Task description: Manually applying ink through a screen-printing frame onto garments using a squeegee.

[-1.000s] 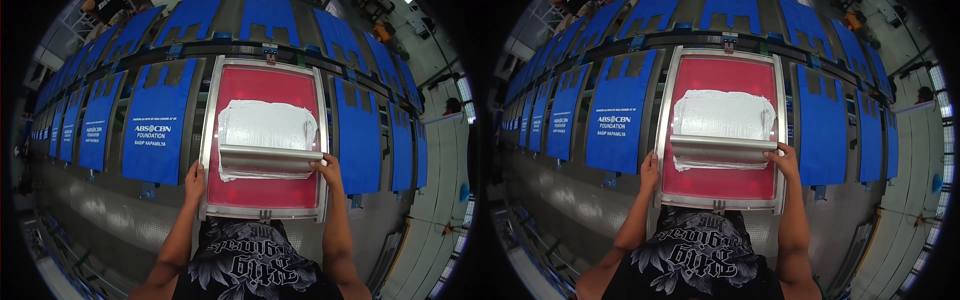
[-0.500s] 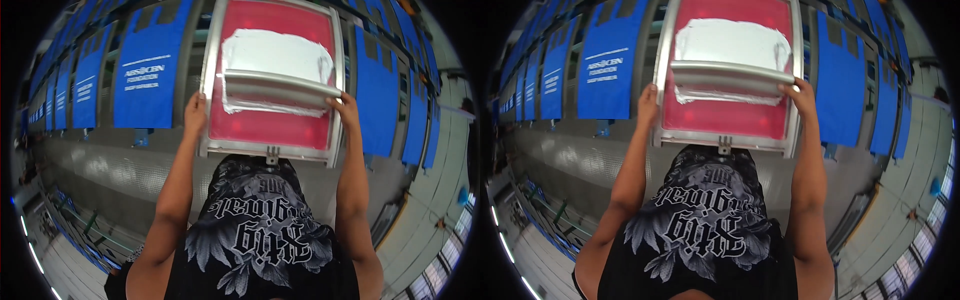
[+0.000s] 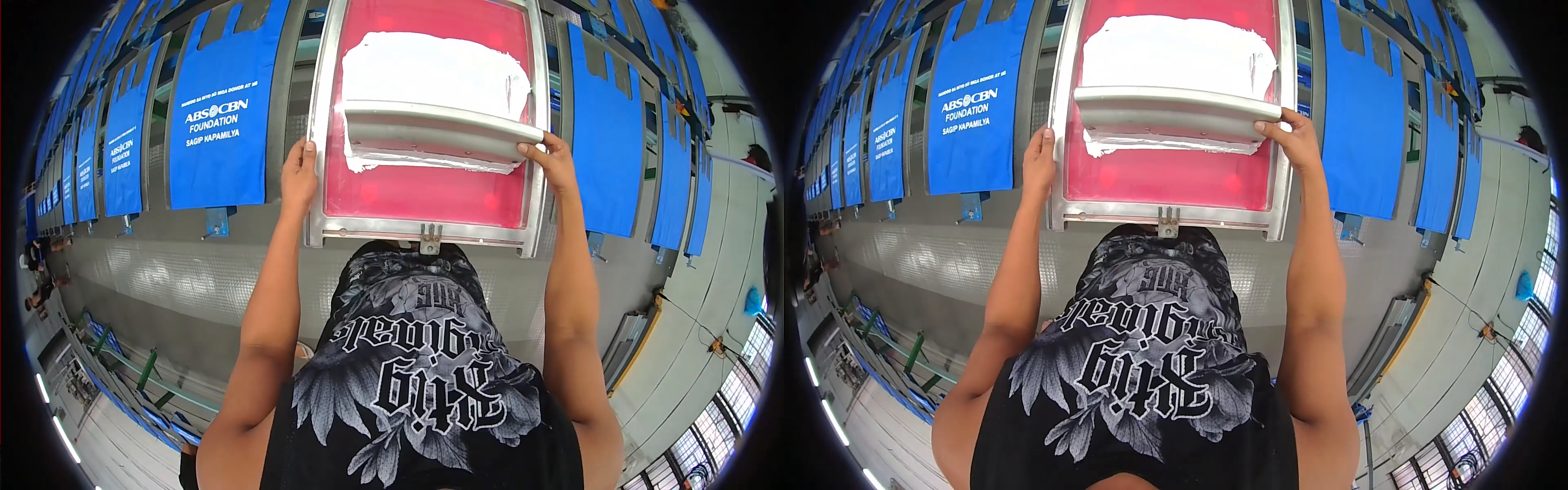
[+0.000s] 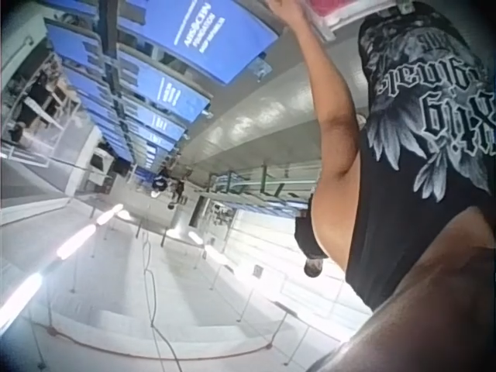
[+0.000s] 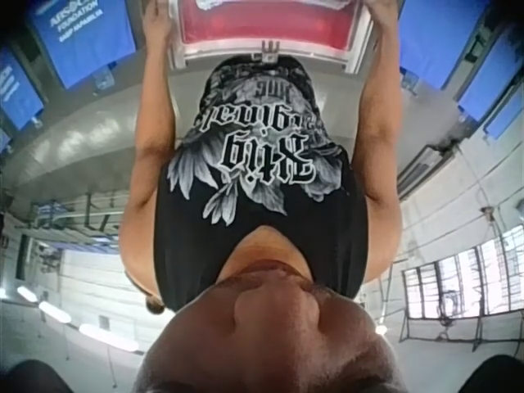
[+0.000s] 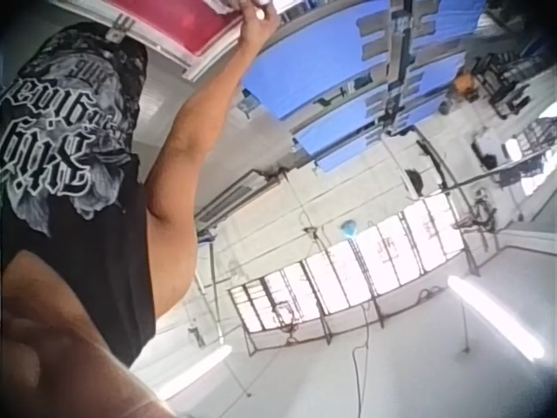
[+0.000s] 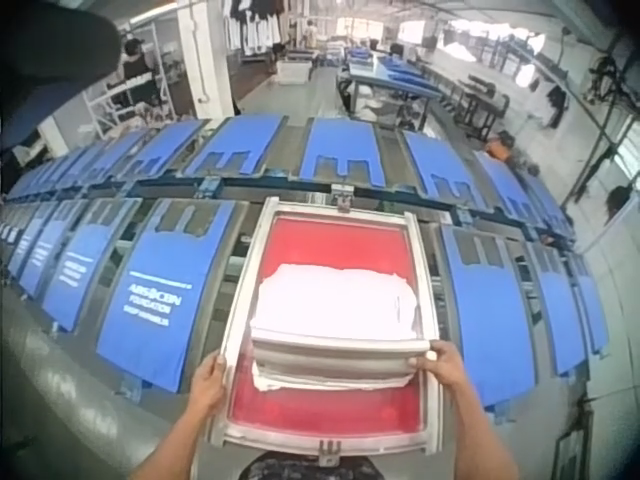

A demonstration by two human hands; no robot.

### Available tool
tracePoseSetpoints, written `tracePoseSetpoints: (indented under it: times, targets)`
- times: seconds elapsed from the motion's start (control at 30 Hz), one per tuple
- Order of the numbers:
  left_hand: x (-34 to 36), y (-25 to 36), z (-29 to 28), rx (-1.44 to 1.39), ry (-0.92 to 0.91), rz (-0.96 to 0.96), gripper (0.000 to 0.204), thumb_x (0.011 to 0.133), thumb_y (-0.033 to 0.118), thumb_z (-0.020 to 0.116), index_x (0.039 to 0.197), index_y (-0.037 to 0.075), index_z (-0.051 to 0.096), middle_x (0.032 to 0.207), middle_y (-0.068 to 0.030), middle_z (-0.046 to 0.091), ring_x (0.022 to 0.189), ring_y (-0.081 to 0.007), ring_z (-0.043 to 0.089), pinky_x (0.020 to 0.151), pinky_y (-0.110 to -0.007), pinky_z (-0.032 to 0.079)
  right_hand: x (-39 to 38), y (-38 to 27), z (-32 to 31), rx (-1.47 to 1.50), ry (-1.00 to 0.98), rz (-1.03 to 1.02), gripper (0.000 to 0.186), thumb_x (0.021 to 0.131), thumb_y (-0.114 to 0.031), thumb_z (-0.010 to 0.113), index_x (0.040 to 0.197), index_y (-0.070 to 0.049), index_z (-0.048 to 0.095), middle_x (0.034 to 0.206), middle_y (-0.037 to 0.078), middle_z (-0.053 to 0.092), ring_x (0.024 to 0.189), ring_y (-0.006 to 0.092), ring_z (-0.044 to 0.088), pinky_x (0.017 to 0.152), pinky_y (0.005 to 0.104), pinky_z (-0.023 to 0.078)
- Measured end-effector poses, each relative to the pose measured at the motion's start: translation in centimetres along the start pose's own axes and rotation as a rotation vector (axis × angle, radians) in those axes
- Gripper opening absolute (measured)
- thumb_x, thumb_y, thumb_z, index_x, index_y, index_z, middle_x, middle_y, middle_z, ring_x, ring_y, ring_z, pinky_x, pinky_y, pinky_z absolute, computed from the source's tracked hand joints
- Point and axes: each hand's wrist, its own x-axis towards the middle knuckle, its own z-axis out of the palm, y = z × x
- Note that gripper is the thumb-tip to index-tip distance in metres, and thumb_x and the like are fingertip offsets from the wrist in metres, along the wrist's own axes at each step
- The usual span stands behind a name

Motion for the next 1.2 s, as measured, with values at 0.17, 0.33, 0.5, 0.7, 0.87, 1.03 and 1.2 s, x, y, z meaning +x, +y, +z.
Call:
tracePoseSetpoints:
  times: [0.17, 0.33, 0.5, 0.7, 0.87, 1.03, 1.2]
  targets:
    - [0.2, -1.3, -0.3, 0.005, 0.001, 0.038, 0.050, 0.098, 0.039, 0.048, 0.129, 0.000, 0.052, 0.120, -0.0151, 0.061, 0.110, -0.0215, 0.056, 0.095, -0.032, 0.041, 0.1, -0.6, -0.2, -0.064, -0.019, 0.037, 0.040, 0.069, -0.017, 0.080, 0.104, 0.000, 0.069, 0.095, 0.007, 0.069, 0.090, 0.0155, 0.062, 0.086, 0.0301, 0.047]
    - [-0.1, -0.8, 0.2, 0.169, -0.004, 0.025, 0.053, 0.097, 0.042, 0.048, 0.131, 0.001, 0.049, 0.119, -0.0189, 0.060, 0.111, -0.0306, 0.056, 0.094, -0.036, 0.043, -0.2, -0.9, -0.2, -0.105, -0.069, 0.017, 0.038, 0.068, -0.013, 0.080, 0.101, 0.000, 0.068, 0.095, 0.006, 0.068, 0.089, 0.0152, 0.061, 0.083, 0.0301, 0.047]
    - [-0.4, 5.4, -0.3, 0.501, 0.105, 0.426, 0.053, 0.087, 0.033, 0.064, 0.130, 0.005, 0.050, 0.121, -0.0183, 0.056, 0.112, -0.0382, 0.053, 0.097, -0.045, 0.040, -2.3, -4.8, 0.5, -0.879, -0.221, -0.148, 0.032, 0.062, -0.006, 0.071, 0.094, -0.004, 0.066, 0.085, 0.014, 0.066, 0.083, 0.0318, 0.062, 0.080, 0.0361, 0.048]
    - [1.2, 12.5, 1.7, 0.989, -0.632, 0.555, 0.036, 0.067, 0.019, 0.078, 0.099, 0.007, 0.065, 0.094, -0.0140, 0.065, 0.092, -0.0344, 0.060, 0.082, -0.043, 0.047, -3.8, -7.0, 3.3, -0.971, -0.334, -0.138, 0.037, 0.063, -0.002, 0.062, 0.099, -0.006, 0.067, 0.090, 0.019, 0.065, 0.087, 0.0375, 0.062, 0.082, 0.0451, 0.049]
    - [6.2, 15.9, 4.0, 0.775, -0.399, 0.711, 0.029, 0.066, 0.010, 0.072, 0.093, 0.006, 0.064, 0.085, -0.0127, 0.064, 0.086, -0.0334, 0.060, 0.079, -0.044, 0.047, 3.1, -9.4, 1.7, -0.997, -0.102, -0.380, 0.032, 0.064, -0.002, 0.061, 0.095, -0.004, 0.064, 0.089, 0.018, 0.065, 0.088, 0.0365, 0.061, 0.082, 0.0452, 0.047]
    - [9.3, 10.1, 8.0, 0.870, -0.235, 0.851, 0.035, 0.065, 0.005, 0.068, 0.098, 0.005, 0.057, 0.099, -0.0136, 0.058, 0.094, -0.0331, 0.055, 0.082, -0.043, 0.044, 8.4, -2.0, 4.0, -1.206, 0.104, -0.646, 0.031, 0.072, 0.001, 0.054, 0.101, -0.006, 0.057, 0.096, 0.010, 0.059, 0.097, 0.0296, 0.055, 0.091, 0.0553, 0.038]
    - [1.0, 9.3, 5.0, 0.932, -0.340, 0.681, 0.046, 0.059, 0.006, 0.071, 0.103, 0.006, 0.058, 0.099, -0.0122, 0.054, 0.099, -0.0315, 0.053, 0.085, -0.042, 0.042, -0.7, -3.9, 4.6, -1.097, -0.144, -0.364, 0.039, 0.064, 0.000, 0.061, 0.102, -0.005, 0.057, 0.096, 0.010, 0.059, 0.097, 0.0283, 0.056, 0.097, 0.0510, 0.035]
